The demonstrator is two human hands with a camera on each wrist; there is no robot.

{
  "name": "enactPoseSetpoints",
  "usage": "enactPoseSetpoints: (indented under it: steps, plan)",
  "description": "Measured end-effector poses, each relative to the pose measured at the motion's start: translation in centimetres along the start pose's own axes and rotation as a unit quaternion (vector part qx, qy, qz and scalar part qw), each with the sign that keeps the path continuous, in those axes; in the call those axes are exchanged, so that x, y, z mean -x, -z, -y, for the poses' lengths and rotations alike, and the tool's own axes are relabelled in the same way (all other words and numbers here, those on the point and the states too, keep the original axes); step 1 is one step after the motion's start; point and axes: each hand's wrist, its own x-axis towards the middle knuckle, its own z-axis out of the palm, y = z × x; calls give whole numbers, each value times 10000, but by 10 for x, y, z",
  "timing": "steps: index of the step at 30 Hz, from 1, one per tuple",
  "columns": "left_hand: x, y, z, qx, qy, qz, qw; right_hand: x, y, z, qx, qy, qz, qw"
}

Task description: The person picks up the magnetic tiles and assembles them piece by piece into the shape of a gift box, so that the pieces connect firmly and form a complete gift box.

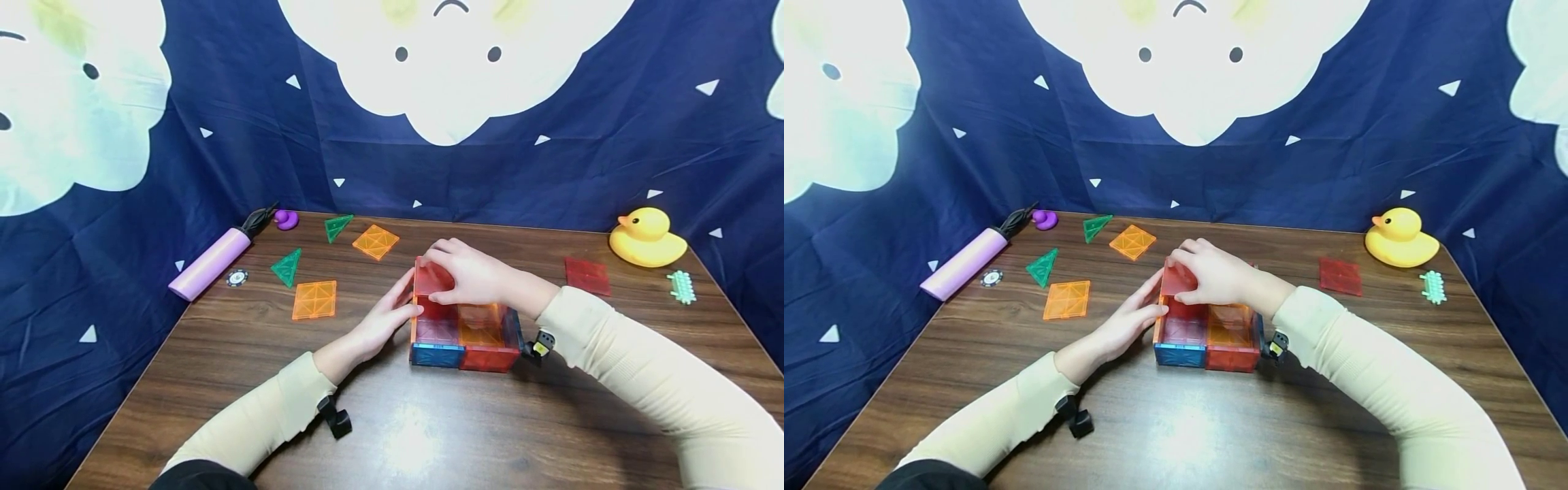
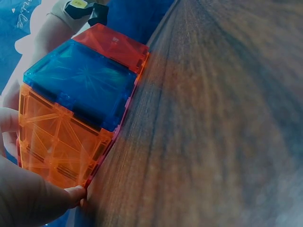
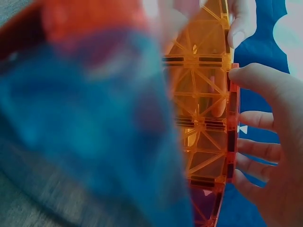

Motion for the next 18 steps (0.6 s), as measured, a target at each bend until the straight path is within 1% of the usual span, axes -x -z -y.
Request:
enactPoseSetpoints:
  steps: [6, 8, 11, 14, 18]
  plan:
    - [-1, -1, -1, -23, 70, -39, 10000, 2, 3, -1, -29, -125, 85, 9999]
    - [0, -1, -1, 4, 96, -71, 9999, 4, 8, -1, -111, -188, 102, 9997]
    - [0, -2, -2, 27, 114, -93, 9999, 8, 18, -2, -270, -225, 26, 9994]
    - [1, -2, -2, 0, 190, -131, 9997, 16, 29, -5, -416, -331, -167, 9984]
    - [2, -2, -2, -79, 287, -183, 9994, 33, 41, -13, -588, -525, -627, 9949]
